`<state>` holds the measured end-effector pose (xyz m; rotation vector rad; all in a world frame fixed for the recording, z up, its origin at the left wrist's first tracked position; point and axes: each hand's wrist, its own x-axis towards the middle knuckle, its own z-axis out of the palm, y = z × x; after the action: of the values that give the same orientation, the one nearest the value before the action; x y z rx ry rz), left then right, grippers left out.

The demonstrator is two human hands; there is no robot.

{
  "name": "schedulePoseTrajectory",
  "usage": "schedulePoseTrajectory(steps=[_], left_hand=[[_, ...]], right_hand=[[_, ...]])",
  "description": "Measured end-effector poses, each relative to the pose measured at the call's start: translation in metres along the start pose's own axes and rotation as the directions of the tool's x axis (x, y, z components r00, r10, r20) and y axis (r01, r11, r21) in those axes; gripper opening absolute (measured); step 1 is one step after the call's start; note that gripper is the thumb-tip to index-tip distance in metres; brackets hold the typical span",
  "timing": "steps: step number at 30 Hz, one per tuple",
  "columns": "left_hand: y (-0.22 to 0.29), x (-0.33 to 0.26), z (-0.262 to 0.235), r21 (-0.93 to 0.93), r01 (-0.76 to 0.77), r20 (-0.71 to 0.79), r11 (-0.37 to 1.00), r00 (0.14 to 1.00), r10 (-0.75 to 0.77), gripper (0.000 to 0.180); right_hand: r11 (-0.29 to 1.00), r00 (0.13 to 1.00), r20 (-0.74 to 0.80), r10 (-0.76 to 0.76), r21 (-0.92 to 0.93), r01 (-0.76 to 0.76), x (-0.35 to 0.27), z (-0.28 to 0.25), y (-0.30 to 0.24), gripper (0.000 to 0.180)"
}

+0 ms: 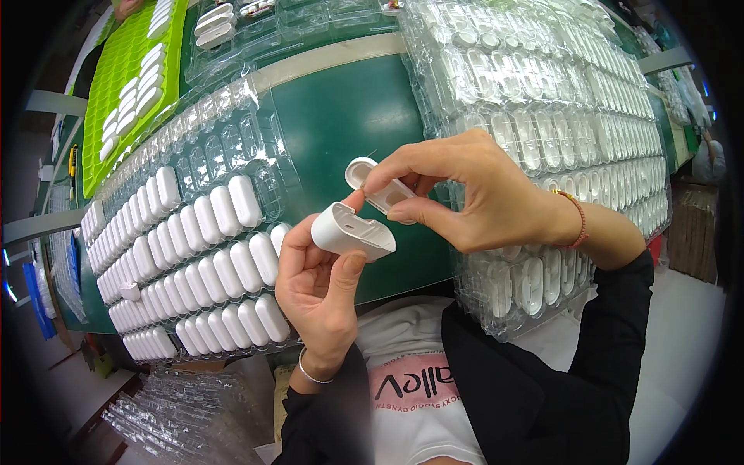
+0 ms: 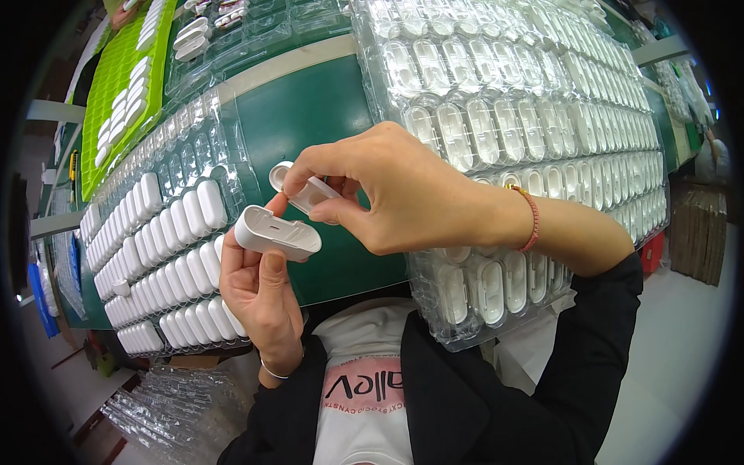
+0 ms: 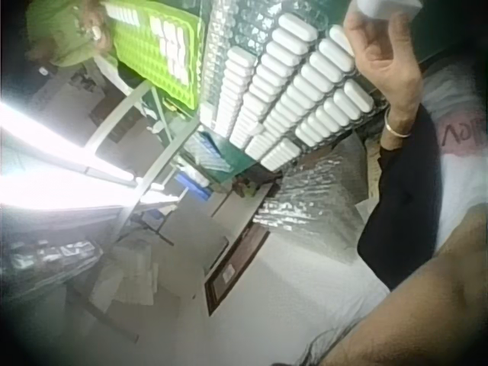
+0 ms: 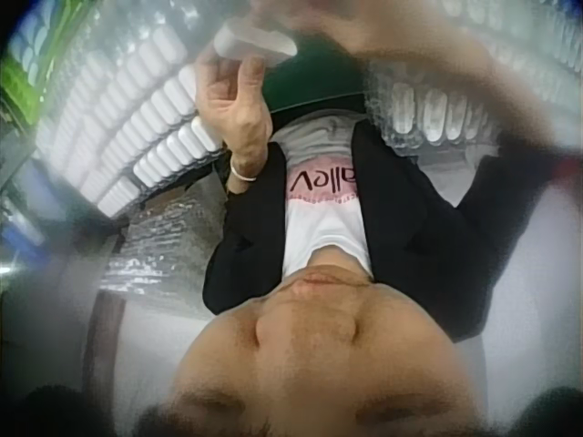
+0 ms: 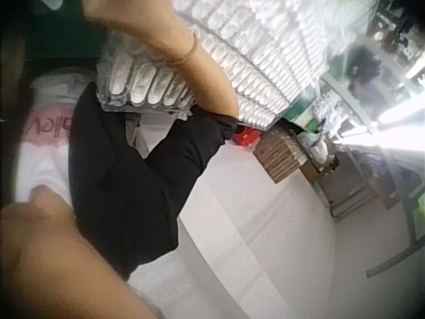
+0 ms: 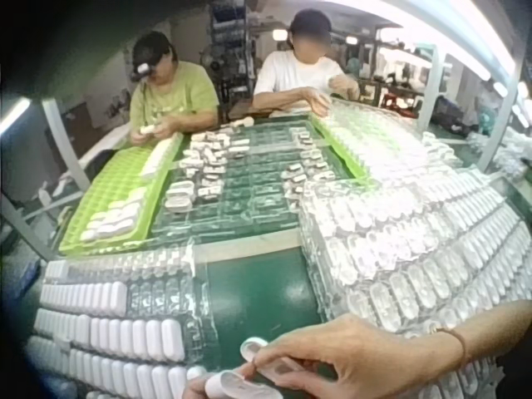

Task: The person repeatedly picks up a white earbud case and a clear plastic lid from a stack on a green table. They open the case, place the lid inside, and close it. This process is repeated continuously throughout the video.

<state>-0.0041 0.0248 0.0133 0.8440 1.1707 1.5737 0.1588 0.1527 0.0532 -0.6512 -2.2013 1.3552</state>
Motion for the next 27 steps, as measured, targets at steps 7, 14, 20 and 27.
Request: schedulePoseTrajectory(steps=[7,14,20,27], left_hand=[[0.001,0.000,0.003,-0.010,0.001,-0.007,1.000,1.000,-0.001,0.042],[-0.001,0.000,-0.001,-0.087,0.038,0.047,0.996,0.998,-0.034,0.046],[0.001,-0.001,-0.001,-0.303,0.058,-0.018,0.951,0.998,-0.066,0.043],[-0.005,0.001,-0.007,-0.218,0.145,0.043,0.965,0.989,-0.139,0.044]], right_hand=[[1.000,1.000,-0.001,-0.006,-0.013,0.006,0.000,0.000,-0.001,0.027],[1.000,0.999,-0.036,-0.025,-0.019,0.024,-0.002,0.000,0.001,0.026],[0.999,1.000,-0.005,-0.014,-0.040,0.014,-0.001,-0.001,0.000,0.026],[0.991,0.990,-0.057,-0.133,0.005,0.133,0.001,0.003,0.009,0.020]])
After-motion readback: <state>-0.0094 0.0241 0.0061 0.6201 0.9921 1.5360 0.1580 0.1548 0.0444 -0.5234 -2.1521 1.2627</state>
